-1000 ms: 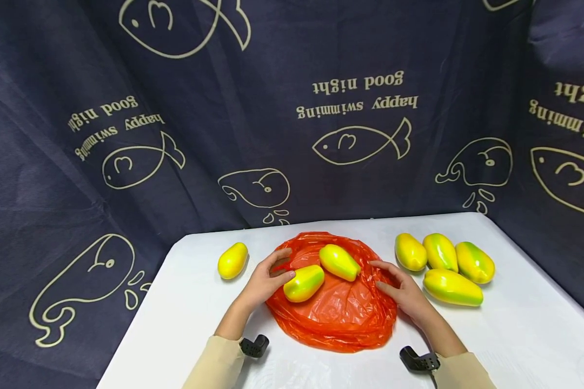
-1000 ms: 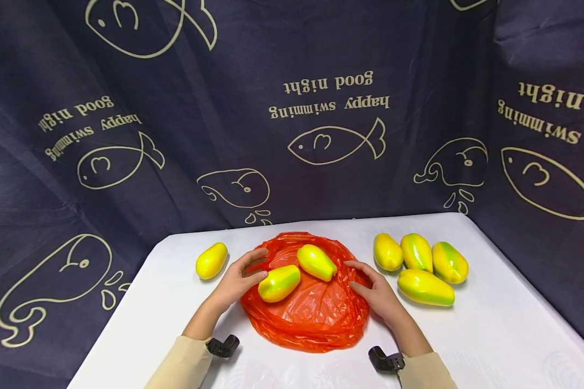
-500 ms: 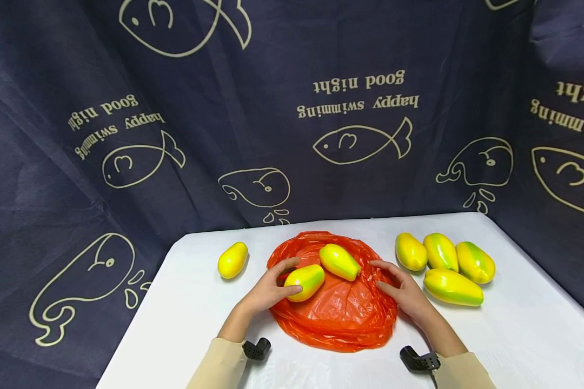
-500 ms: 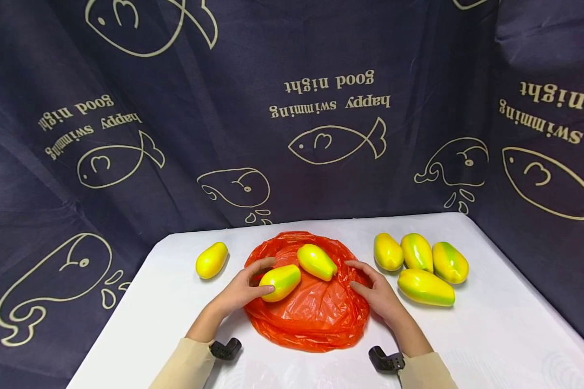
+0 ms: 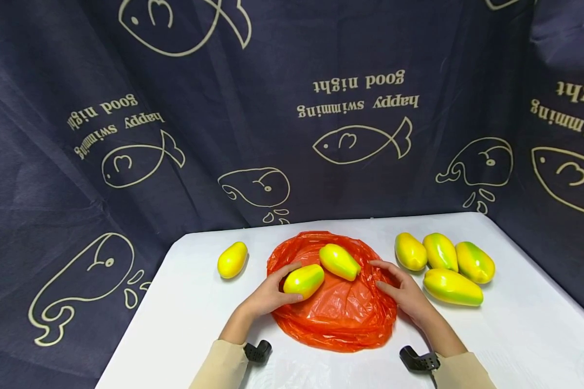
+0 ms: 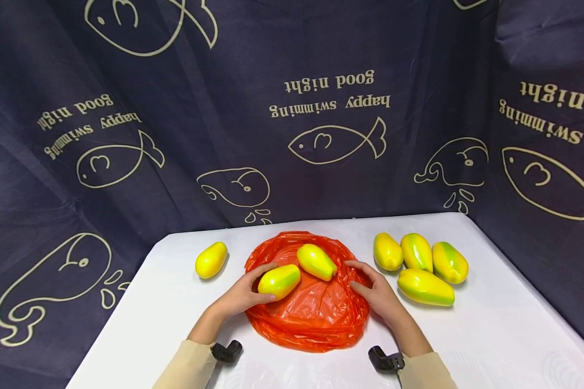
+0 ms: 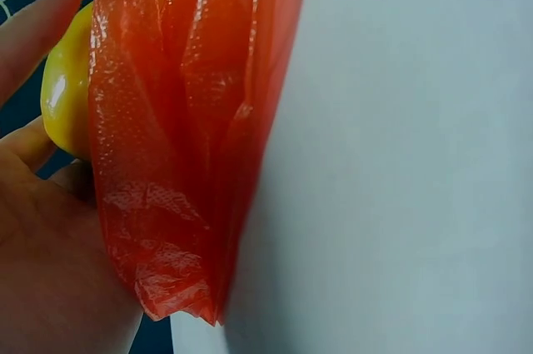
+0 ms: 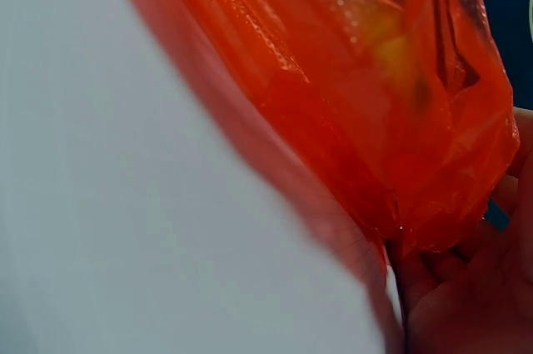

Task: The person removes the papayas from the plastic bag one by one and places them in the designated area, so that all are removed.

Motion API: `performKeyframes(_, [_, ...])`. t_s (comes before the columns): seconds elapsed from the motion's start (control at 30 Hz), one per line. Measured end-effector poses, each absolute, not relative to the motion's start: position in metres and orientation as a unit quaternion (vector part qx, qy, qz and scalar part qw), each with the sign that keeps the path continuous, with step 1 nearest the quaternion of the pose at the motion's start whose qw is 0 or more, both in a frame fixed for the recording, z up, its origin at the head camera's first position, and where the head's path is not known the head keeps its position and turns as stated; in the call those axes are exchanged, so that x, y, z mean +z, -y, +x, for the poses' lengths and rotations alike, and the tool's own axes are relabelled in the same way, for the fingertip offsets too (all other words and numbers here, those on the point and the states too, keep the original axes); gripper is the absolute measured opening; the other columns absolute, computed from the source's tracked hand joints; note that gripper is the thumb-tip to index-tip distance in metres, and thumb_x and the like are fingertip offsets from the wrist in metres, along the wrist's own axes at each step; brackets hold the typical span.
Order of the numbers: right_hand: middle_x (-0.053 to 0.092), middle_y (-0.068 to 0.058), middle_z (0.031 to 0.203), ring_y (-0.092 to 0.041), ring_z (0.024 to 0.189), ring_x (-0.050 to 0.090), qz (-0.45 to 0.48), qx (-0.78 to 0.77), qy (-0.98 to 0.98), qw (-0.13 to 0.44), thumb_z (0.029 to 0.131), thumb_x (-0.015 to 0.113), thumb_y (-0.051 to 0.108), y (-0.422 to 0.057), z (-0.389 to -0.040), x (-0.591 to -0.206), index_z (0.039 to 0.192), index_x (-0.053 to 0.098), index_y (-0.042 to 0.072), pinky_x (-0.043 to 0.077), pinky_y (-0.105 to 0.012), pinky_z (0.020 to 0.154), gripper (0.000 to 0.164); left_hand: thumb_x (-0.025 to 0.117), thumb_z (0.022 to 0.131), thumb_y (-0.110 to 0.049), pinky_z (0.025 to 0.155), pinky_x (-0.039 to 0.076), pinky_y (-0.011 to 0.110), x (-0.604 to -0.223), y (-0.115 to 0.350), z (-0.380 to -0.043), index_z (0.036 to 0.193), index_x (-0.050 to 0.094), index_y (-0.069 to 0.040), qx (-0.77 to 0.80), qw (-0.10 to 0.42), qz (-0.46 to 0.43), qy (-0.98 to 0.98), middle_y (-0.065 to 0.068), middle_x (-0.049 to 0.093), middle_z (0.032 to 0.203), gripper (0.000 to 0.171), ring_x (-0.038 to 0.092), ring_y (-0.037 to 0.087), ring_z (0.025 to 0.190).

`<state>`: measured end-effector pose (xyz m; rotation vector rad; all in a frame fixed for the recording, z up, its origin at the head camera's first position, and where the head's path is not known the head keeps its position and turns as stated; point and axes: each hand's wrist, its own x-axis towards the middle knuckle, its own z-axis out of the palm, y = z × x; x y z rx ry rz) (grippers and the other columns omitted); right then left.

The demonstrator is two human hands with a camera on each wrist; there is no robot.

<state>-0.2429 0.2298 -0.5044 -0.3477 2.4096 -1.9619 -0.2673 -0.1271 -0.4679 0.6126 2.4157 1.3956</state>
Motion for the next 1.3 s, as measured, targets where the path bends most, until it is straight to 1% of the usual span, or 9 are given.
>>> performKeyframes(0.07, [0.042,-0.015,0.156,-0.028,0.142,0.038,-0.111,-0.624,-0.774,0.005,0.097,0.062,0.012,-0.2301,-0.2428,-0.5045,0.145,0.049,0.013,0.044,-0.008,0.096,0.050,0.076,0.087,-0.029,0.115,0.040,0.053,-0.4683,0.1270,-0.2672,0.152,0.041,-0.025,0.485,0.139,0.212,-0.837,0.000,0.050,0.145,0.074,0.048,0.026,0.128])
performKeyframes(0.2, [0.043,-0.015,0.155,-0.005,0.134,0.042,-0.113,-0.620,-0.776,0.002,0.097,0.062,0.013,-0.2299,-0.2426,-0.5043,0.145,0.049,0.013,0.041,-0.007,0.097,0.050,0.077,0.086,-0.027,0.116,0.040,0.053,-0.4702,0.1271,-0.2684,0.150,0.044,-0.023,0.486,0.128,0.211,-0.838,0.000,0.052,0.144,0.072,0.050,0.026,0.128])
performKeyframes(0.27, [0.043,-0.015,0.154,0.001,0.131,0.042,-0.114,-0.621,-0.776,0.000,0.097,0.062,0.013,-0.2298,-0.2426,-0.5041,0.145,0.050,0.012,0.041,-0.006,0.098,0.050,0.077,0.086,-0.026,0.116,0.040,0.052,-0.4710,0.1272,-0.2689,0.149,0.046,-0.023,0.485,0.123,0.210,-0.840,0.000,0.053,0.143,0.070,0.050,0.025,0.128])
performKeyframes(0.3, [0.043,-0.015,0.154,0.001,0.131,0.042,-0.115,-0.620,-0.776,-0.001,0.097,0.062,0.013,-0.2297,-0.2426,-0.5040,0.145,0.050,0.012,0.040,-0.006,0.098,0.050,0.077,0.086,-0.026,0.116,0.040,0.052,-0.4712,0.1272,-0.2692,0.149,0.047,-0.024,0.485,0.121,0.209,-0.841,-0.001,0.054,0.143,0.070,0.050,0.025,0.128])
performKeyframes(0.43, [0.043,-0.015,0.154,-0.008,0.135,0.042,-0.114,-0.617,-0.779,-0.003,0.096,0.062,0.012,-0.2295,-0.2425,-0.5036,0.144,0.050,0.013,0.040,-0.006,0.098,0.049,0.077,0.086,-0.025,0.115,0.041,0.050,-0.4716,0.1276,-0.2692,0.148,0.048,-0.025,0.488,0.119,0.207,-0.840,-0.001,0.054,0.142,0.068,0.051,0.024,0.127])
performKeyframes(0.7, [0.042,-0.016,0.155,-0.021,0.138,0.042,-0.113,-0.624,-0.774,0.003,0.096,0.062,0.012,-0.2290,-0.2422,-0.5031,0.145,0.050,0.012,0.045,-0.009,0.096,0.050,0.077,0.086,-0.024,0.115,0.042,0.051,-0.4722,0.1284,-0.2691,0.148,0.048,-0.021,0.501,0.123,0.209,-0.831,-0.001,0.054,0.142,0.068,0.051,0.025,0.127])
performKeyframes(0.9, [0.040,-0.016,0.156,-0.034,0.141,0.037,-0.112,-0.629,-0.769,0.007,0.096,0.063,0.012,-0.2293,-0.2422,-0.5039,0.145,0.049,0.012,0.046,-0.009,0.095,0.050,0.077,0.086,-0.023,0.116,0.040,0.050,-0.4735,0.1289,-0.2700,0.148,0.048,-0.019,0.505,0.122,0.208,-0.829,0.000,0.055,0.142,0.068,0.051,0.025,0.127])
performKeyframes(1.1, [0.040,-0.015,0.157,-0.038,0.145,0.033,-0.109,-0.624,-0.774,0.009,0.096,0.062,0.012,-0.2299,-0.2421,-0.5024,0.145,0.049,0.014,0.044,-0.007,0.095,0.050,0.077,0.086,-0.023,0.114,0.042,0.050,-0.4750,0.1294,-0.2722,0.145,0.052,-0.024,0.511,0.114,0.209,-0.826,0.000,0.056,0.140,0.063,0.052,0.024,0.125])
performKeyframes(1.3, [0.040,-0.016,0.156,-0.039,0.144,0.033,-0.109,-0.626,-0.772,0.010,0.096,0.062,0.012,-0.2300,-0.2426,-0.5040,0.145,0.049,0.013,0.045,-0.008,0.095,0.050,0.076,0.087,-0.024,0.114,0.044,0.049,-0.4763,0.1309,-0.2735,0.146,0.050,-0.022,0.518,0.115,0.197,-0.825,0.000,0.055,0.141,0.065,0.052,0.025,0.126])
